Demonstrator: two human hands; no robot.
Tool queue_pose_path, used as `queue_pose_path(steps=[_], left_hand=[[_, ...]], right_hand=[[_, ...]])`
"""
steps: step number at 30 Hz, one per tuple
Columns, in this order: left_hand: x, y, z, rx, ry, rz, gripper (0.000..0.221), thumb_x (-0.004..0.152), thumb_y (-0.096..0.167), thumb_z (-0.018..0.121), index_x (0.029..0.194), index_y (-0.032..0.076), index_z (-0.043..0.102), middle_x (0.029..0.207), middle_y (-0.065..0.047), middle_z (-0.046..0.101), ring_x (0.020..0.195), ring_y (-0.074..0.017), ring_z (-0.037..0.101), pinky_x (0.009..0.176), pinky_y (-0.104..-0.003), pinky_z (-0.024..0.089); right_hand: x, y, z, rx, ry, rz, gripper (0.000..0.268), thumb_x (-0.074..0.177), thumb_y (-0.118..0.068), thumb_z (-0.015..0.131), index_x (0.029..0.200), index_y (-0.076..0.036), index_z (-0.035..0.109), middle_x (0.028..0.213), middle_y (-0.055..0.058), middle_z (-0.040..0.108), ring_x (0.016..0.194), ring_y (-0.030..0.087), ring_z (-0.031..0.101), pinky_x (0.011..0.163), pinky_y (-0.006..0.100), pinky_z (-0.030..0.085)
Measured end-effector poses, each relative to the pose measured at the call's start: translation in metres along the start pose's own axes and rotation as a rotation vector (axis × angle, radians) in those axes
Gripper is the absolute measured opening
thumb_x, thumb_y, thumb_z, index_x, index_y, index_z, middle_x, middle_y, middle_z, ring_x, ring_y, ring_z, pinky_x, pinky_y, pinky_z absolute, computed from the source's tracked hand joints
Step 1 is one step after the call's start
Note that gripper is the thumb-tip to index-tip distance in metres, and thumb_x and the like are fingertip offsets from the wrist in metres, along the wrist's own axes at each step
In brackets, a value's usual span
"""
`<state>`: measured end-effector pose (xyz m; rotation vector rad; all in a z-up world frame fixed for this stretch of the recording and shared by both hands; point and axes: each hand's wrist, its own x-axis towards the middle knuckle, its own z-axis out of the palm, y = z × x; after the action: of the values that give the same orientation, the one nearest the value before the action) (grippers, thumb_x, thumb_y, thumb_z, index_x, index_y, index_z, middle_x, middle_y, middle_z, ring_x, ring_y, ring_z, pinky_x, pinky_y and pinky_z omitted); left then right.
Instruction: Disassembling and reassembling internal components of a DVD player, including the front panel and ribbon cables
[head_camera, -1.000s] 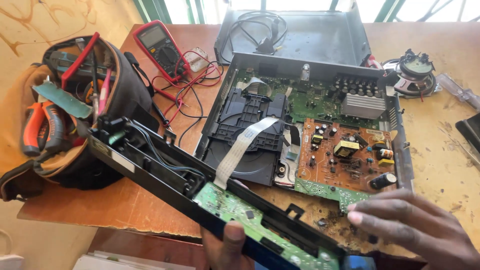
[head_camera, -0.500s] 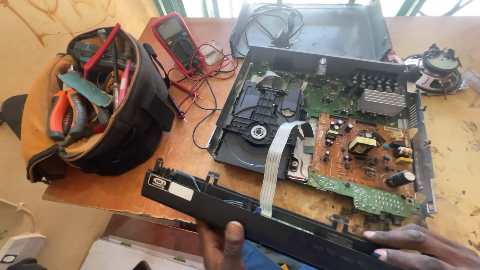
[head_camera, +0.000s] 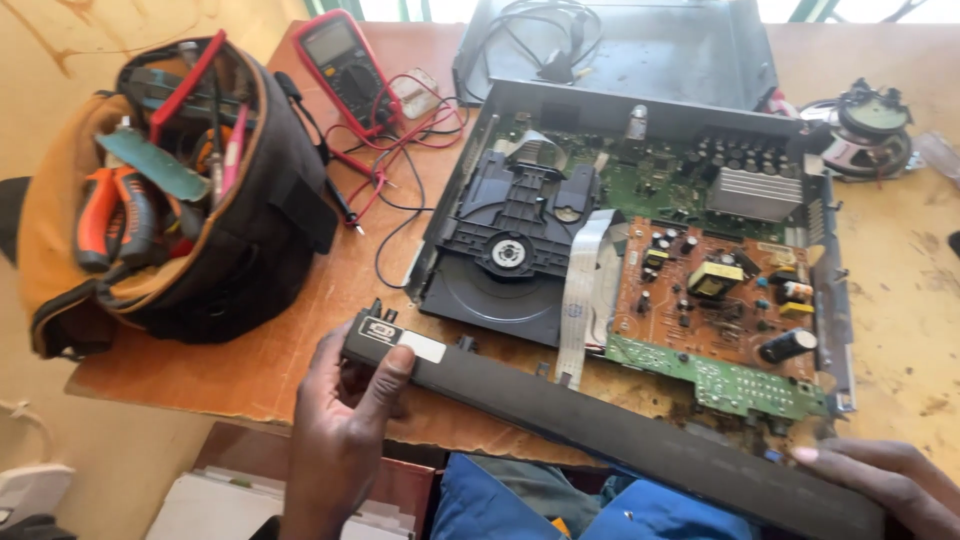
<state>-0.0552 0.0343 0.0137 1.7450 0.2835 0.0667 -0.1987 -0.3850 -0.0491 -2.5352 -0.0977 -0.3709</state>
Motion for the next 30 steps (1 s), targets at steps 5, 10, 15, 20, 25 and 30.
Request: queue_pose_path(steps=[5,10,15,20,25,30], left_hand=[[0.013,-0.006,0.003,0.067,-0.08,0.119,0.05,0.084,0.026,0.071,0.129,0.006,0.065,0.103,-0.005,0.073,0.092,-0.0144,0.07,0.087,-0.027,0.054],[0.02,-0.012,0.009,0.05,-0.1,0.121,0.057,0.083,0.02,0.069,0.136,0.003,0.061,0.108,-0.01,0.073,0.097,-0.0165,0.069,0.09,-0.028,0.053],[0.027,-0.02,0.007,0.05,-0.167,0.116,0.063,0.078,0.018,0.074,0.137,0.003,0.061,0.1,-0.011,0.074,0.085,-0.0171,0.069,0.081,-0.027,0.053],[0.029,-0.016,0.005,0.124,-0.194,0.089,0.062,0.074,0.017,0.081,0.133,0.006,0.065,0.088,-0.01,0.074,0.074,-0.0163,0.065,0.07,-0.027,0.051],[0.027,-0.013,0.011,0.199,-0.105,0.127,0.061,0.072,0.015,0.084,0.13,0.004,0.068,0.088,-0.009,0.074,0.073,-0.0143,0.065,0.072,-0.026,0.053],[0.033,-0.015,0.009,0.34,-0.065,0.172,0.075,0.064,0.018,0.091,0.135,0.009,0.069,0.081,-0.004,0.071,0.06,-0.0121,0.054,0.06,-0.024,0.047]], right_hand=[[0.012,-0.05,-0.015,-0.116,0.056,0.131,0.082,0.051,-0.022,0.093,0.131,-0.024,0.074,0.123,-0.002,0.074,0.105,0.008,0.076,0.092,0.023,0.057],[0.023,-0.065,-0.017,-0.018,0.215,0.006,0.062,0.063,-0.029,0.084,0.118,-0.005,0.072,0.123,0.01,0.076,0.114,0.019,0.075,0.099,0.03,0.058],[0.026,-0.061,-0.015,-0.022,0.3,0.024,0.057,0.062,-0.028,0.086,0.112,-0.004,0.074,0.119,0.012,0.076,0.108,0.017,0.076,0.094,0.027,0.057],[0.031,-0.065,-0.014,-0.016,0.313,0.08,0.059,0.061,-0.025,0.085,0.113,0.001,0.073,0.118,0.018,0.074,0.11,0.024,0.074,0.095,0.033,0.059],[0.034,-0.07,-0.009,0.026,0.427,0.123,0.058,0.064,-0.01,0.085,0.115,0.012,0.069,0.119,0.028,0.068,0.103,0.029,0.072,0.095,0.036,0.063],[0.035,-0.062,-0.004,0.063,0.451,0.092,0.054,0.064,-0.014,0.085,0.111,0.009,0.069,0.115,0.025,0.071,0.103,0.027,0.072,0.094,0.033,0.061]])
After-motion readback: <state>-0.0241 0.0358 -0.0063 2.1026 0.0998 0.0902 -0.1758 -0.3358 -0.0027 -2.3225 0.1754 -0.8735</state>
